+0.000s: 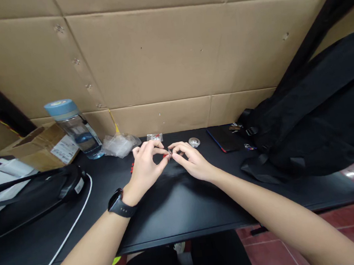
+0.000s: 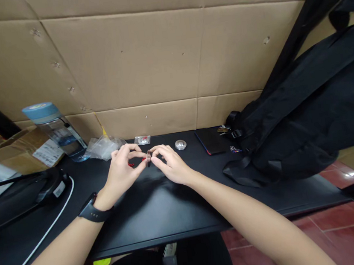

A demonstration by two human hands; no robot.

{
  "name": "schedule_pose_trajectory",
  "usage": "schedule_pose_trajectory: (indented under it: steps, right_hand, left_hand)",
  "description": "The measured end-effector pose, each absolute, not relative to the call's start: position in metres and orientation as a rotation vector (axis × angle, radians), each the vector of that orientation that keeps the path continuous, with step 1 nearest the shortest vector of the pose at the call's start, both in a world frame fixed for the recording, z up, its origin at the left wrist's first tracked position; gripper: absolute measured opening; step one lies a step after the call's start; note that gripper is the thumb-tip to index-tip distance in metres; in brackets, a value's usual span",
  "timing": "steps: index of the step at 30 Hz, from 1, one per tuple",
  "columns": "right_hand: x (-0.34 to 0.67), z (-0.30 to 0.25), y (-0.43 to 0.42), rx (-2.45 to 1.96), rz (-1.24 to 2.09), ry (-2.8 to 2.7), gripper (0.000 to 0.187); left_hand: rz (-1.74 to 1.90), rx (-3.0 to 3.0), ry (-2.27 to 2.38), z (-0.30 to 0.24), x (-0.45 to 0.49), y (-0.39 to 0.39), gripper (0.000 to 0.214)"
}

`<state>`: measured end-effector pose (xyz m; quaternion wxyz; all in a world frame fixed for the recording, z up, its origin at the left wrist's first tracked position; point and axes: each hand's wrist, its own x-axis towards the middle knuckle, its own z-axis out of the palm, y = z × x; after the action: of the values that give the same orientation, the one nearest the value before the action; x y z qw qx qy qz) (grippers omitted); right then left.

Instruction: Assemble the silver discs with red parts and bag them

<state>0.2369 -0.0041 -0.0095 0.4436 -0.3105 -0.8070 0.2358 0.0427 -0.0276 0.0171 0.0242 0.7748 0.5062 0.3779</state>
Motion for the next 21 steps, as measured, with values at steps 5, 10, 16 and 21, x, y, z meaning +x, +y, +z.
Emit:
schedule_pose_trajectory:
  steps: [5, 10, 16, 21]
  right_hand:
    - [0.243, -0.008, -0.001, -0.825, 0.376, -2.121, 0.015]
    - [0.262, -0.004, 0.010, -0.883, 0.191, -2.366, 0.014]
    - [0.278, 0.002, 0.021, -0.947, 0.218, -2.390, 0.016]
    - [0.280, 0.005, 0.021, -1.045, 0.206, -2.409, 0.019]
  left_hand:
    - [1.151, 2.464, 1.532, 0.019, 0.033, -0.020, 0.019]
    - [1.177, 2.403, 1.696, 0.026, 0.002, 0.004, 0.019]
    - [1.071, 2.365, 1.824, 0.018, -0.028, 0.025, 0.020]
    - [1.001, 2.412, 1.834, 0.015, -0.039, 0.032, 0.021]
